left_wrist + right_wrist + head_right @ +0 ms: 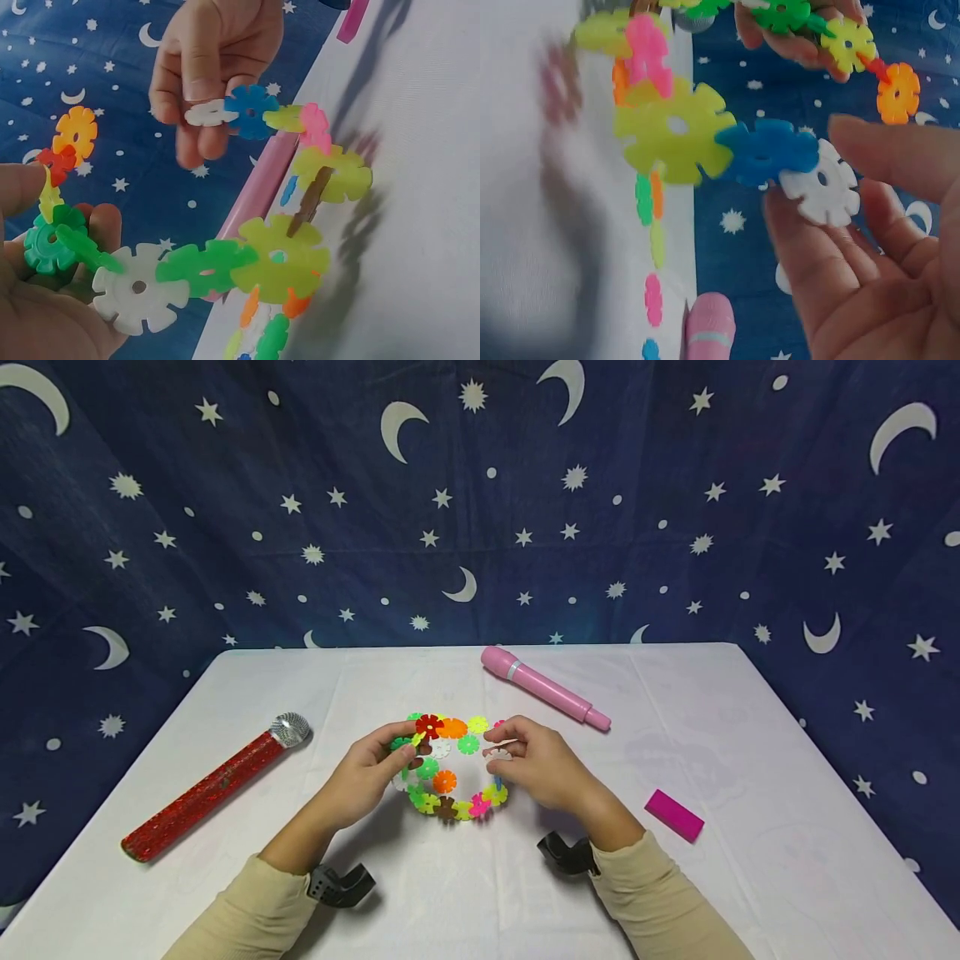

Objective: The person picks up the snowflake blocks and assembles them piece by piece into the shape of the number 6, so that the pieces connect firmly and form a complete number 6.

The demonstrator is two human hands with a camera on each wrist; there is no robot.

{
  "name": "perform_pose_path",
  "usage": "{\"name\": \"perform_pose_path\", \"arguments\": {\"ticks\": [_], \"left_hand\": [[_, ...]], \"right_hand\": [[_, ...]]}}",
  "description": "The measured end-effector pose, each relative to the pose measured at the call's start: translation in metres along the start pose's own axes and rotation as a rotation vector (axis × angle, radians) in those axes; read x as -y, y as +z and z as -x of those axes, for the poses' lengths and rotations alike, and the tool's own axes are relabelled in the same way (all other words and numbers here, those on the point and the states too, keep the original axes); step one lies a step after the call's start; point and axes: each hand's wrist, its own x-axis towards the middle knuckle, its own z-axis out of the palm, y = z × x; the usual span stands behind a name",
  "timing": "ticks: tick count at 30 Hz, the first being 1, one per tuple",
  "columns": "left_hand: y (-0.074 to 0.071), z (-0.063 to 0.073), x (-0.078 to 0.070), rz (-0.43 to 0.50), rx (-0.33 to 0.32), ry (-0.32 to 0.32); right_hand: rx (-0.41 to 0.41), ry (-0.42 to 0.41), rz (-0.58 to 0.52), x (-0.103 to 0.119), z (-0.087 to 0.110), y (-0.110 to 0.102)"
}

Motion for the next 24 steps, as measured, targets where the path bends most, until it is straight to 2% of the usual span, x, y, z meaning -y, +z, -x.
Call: {"name": "perform_pose_path", "arguments": {"ticks": [5,8,10,16,19,24], "left_hand": [[0.000,-0.002,0.001,0.030,-0.089,-0.002],[0.001,-0.003,0.000,0.062,-0.136,0.003],[0.001,-0.003,0.000,0.078,-0.149,0.009],[0.001,-0.003,0.000,0.102,-0.119,0.060],[0.002,-0.002,0.000,0.070,-0.105,0.075],[0.003,0.000,0.000,-0.004,-0.069,0.081]], "right_hand": [[0.065,0.082,0.058,-0.007,-0.001,-0.005],[0.089,0.072,0.102,-0.009,-0.001,-0.006],[0.069,0.037,0.103,-0.009,-0.001,-0.005],[-0.074,-0.073,0.022,-0.002,0.001,-0.001],[-0.119,-0.115,0.037,0.004,0.004,0.002],[-0.142,-0.163,0.094,0.011,0.006,0.005]]}}
